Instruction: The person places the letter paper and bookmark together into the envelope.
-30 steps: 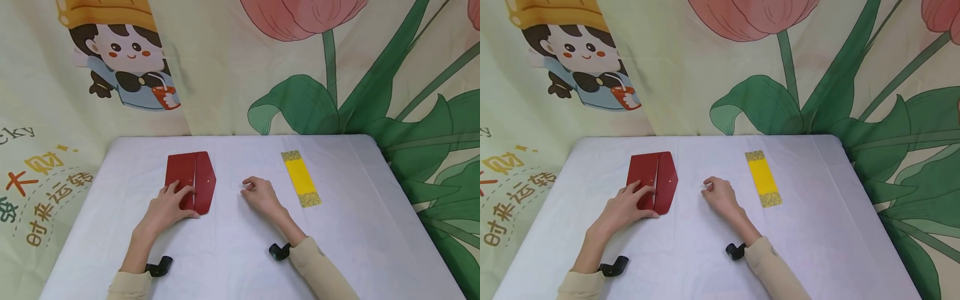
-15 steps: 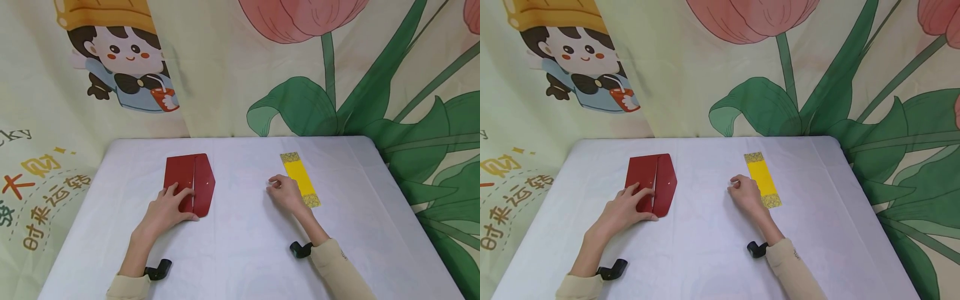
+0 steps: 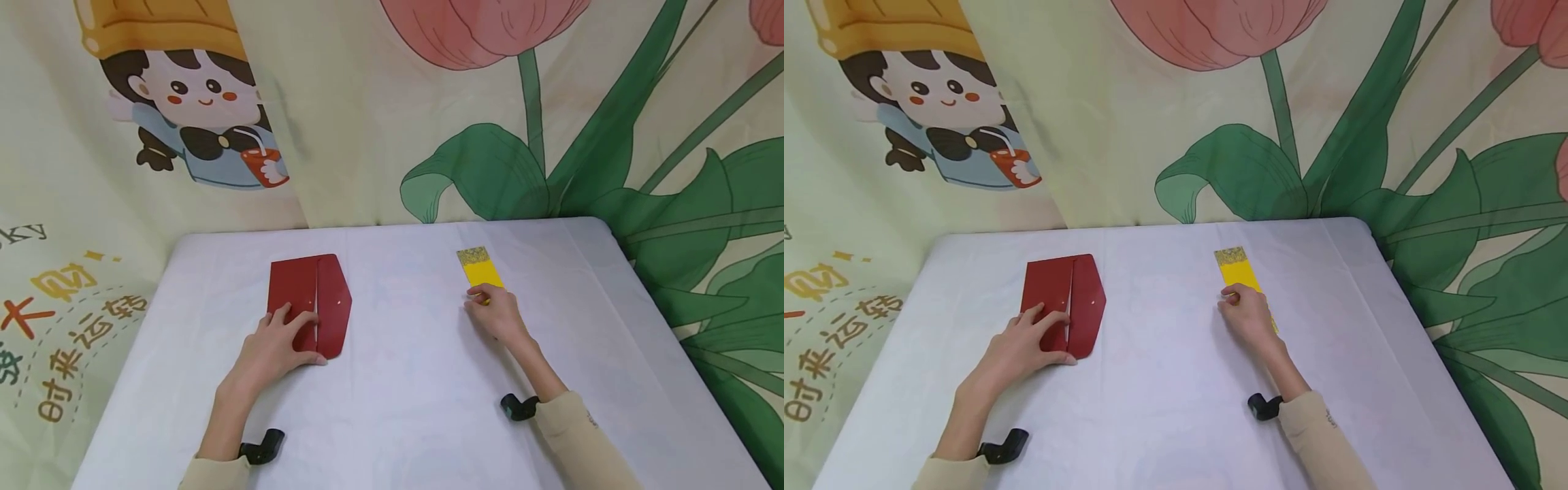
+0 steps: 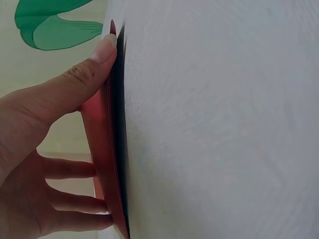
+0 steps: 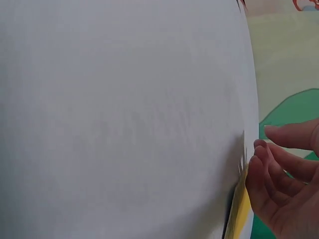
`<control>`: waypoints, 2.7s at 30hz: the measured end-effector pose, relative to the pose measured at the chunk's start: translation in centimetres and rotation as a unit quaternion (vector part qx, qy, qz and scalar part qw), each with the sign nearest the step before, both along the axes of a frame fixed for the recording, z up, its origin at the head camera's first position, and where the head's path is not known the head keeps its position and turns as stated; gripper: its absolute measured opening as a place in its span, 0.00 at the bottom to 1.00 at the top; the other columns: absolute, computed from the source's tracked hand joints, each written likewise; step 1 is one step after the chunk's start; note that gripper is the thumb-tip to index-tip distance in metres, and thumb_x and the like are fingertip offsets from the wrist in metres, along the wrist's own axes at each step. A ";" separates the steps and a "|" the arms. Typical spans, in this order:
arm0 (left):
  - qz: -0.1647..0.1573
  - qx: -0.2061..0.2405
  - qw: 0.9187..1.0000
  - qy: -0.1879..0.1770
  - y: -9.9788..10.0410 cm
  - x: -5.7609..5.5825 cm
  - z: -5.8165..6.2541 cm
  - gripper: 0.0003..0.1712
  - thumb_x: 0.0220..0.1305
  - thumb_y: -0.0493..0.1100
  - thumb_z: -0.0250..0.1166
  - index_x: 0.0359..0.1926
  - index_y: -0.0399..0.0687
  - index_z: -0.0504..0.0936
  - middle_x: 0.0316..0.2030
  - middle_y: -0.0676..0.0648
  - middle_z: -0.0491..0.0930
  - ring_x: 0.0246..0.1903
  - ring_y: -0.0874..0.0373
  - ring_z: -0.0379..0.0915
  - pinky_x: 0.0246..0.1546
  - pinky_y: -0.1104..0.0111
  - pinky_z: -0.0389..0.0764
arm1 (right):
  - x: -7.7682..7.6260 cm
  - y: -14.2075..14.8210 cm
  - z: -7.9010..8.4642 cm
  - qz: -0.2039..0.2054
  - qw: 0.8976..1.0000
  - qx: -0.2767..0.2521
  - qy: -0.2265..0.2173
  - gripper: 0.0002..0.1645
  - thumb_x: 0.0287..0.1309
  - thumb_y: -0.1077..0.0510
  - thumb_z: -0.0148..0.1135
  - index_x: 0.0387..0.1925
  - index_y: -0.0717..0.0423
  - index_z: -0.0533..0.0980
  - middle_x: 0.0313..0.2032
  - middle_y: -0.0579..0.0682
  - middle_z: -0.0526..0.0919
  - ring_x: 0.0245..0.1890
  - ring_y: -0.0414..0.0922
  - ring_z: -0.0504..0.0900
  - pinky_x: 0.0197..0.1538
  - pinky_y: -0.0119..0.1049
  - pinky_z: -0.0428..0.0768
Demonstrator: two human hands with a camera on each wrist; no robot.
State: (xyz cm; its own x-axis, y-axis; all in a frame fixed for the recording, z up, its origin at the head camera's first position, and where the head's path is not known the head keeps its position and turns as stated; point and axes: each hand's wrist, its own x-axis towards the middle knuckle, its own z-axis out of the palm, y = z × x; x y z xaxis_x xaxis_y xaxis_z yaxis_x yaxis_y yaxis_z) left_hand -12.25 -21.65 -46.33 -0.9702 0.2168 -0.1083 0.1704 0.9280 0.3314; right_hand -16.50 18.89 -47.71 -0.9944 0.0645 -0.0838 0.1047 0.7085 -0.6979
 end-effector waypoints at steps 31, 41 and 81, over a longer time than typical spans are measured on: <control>0.002 0.004 1.000 0.004 0.2 0.2 -0.2 0.43 0.44 0.65 0.75 0.61 0.60 0.72 0.68 0.28 0.57 0.61 0.25 0.57 0.44 0.32 0.73 | -0.3 4.1 -0.1 -0.077 0.991 0.102 -0.048 0.42 0.51 0.41 0.71 0.59 0.63 0.71 0.41 0.60 0.77 0.37 0.52 0.74 0.33 0.37 0.72; 0.002 0.003 1.000 0.006 0.3 0.2 0.0 0.43 0.44 0.65 0.75 0.61 0.60 0.72 0.68 0.28 0.58 0.60 0.25 0.58 0.43 0.33 0.73 | -0.4 4.2 -0.1 -0.068 0.988 0.127 -0.061 0.48 0.49 0.38 0.72 0.61 0.66 0.68 0.51 0.69 0.71 0.45 0.59 0.72 0.43 0.49 0.76; 0.010 0.007 1.000 -0.005 0.1 0.2 -0.1 0.42 0.44 0.66 0.75 0.60 0.62 0.72 0.68 0.30 0.57 0.61 0.26 0.57 0.45 0.32 0.71 | -0.7 3.9 0.1 -0.081 0.986 -0.099 -0.103 0.23 0.66 0.61 0.56 0.62 0.59 0.70 0.46 0.61 0.77 0.31 0.47 0.81 0.29 0.33 0.83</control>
